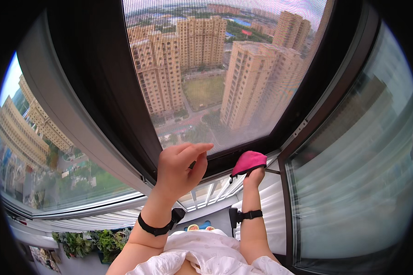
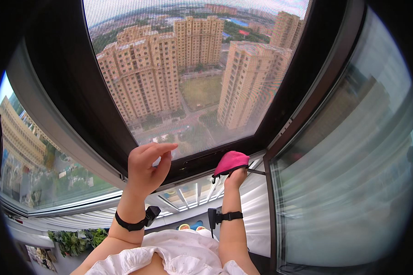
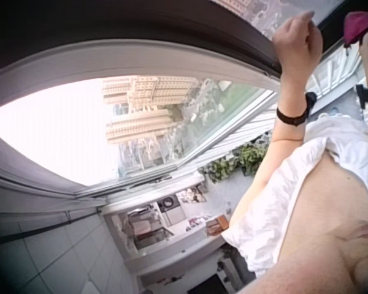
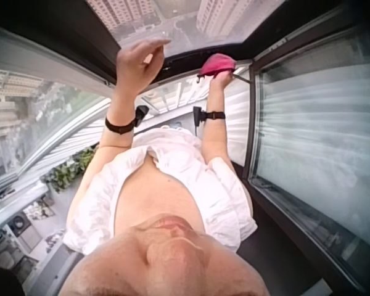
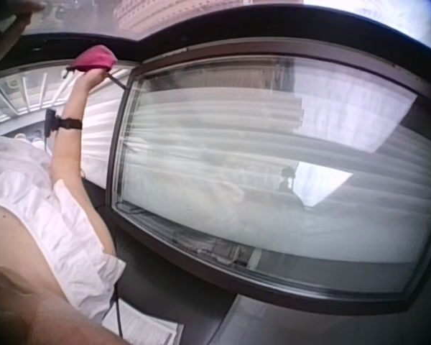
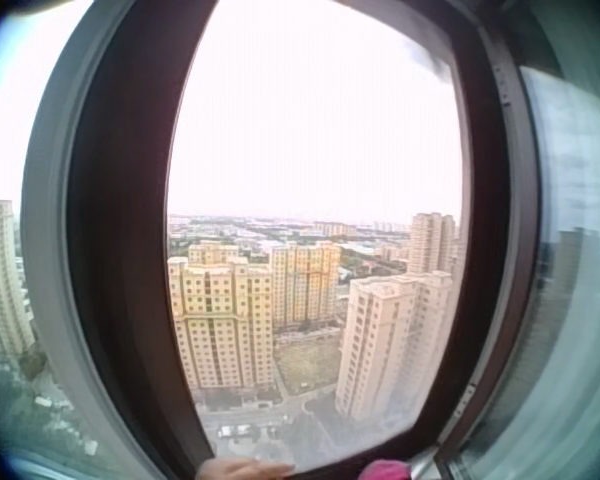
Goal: The person cleans the interior and exterior tracks and frames of a sliding window using two different cloths. They first use a pink cloth to wipe various parts of the frame and the insect screen, then switch to a blue cloth to finish wiping the handle and lower track area.
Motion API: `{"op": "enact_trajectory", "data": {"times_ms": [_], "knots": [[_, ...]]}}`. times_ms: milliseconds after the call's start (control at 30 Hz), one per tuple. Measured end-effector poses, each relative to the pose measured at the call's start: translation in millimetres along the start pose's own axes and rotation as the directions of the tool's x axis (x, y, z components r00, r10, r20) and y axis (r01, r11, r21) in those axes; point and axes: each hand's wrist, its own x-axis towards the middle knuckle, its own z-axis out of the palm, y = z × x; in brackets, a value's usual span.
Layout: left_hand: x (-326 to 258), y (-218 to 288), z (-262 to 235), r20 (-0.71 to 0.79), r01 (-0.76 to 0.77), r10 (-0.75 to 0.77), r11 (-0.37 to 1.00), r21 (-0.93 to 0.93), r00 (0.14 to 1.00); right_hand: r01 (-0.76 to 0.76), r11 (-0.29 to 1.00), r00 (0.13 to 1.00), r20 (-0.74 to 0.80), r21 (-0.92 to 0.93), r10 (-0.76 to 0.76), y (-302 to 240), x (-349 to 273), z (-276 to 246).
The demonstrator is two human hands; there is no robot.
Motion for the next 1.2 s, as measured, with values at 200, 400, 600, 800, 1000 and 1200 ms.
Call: {"op": "enact_trajectory", "data": {"times_ms": [200,400,600,800,1000,1200], "knots": [[-1.2,-4.7,-1.1,-0.006,0.008,-0.008,1.000,0.006,1.000,0.028,0.954,0.813,0.548,0.298,-0.195,-14.1,-16.1,14.1],[1.0,-3.3,-1.2,0.010,0.004,-0.004,1.000,0.016,1.000,0.754,0.212,0.629,0.590,-0.622,-0.507,50.1,-23.6,5.9],[-1.1,-7.3,-7.3,-0.053,0.017,-0.016,1.000,0.013,0.998,0.883,-0.025,0.432,0.833,-0.468,-0.345,48.1,-14.6,-15.9],[-4.8,-10.9,-10.1,-0.046,-0.007,0.007,1.000,0.016,0.999,0.798,-0.152,0.549,0.808,-0.583,-0.214,46.1,-22.0,-2.9],[-6.0,-10.6,-5.2,-0.057,0.018,-0.018,1.000,-0.002,0.998,0.861,-0.071,0.486,0.855,-0.504,-0.180,64.0,-35.9,-2.4],[-5.2,-5.1,1.1,-0.036,0.010,-0.011,1.000,-0.014,0.999,0.762,0.369,0.616,0.771,-0.532,-0.161,54.6,-24.2,0.8]]}}
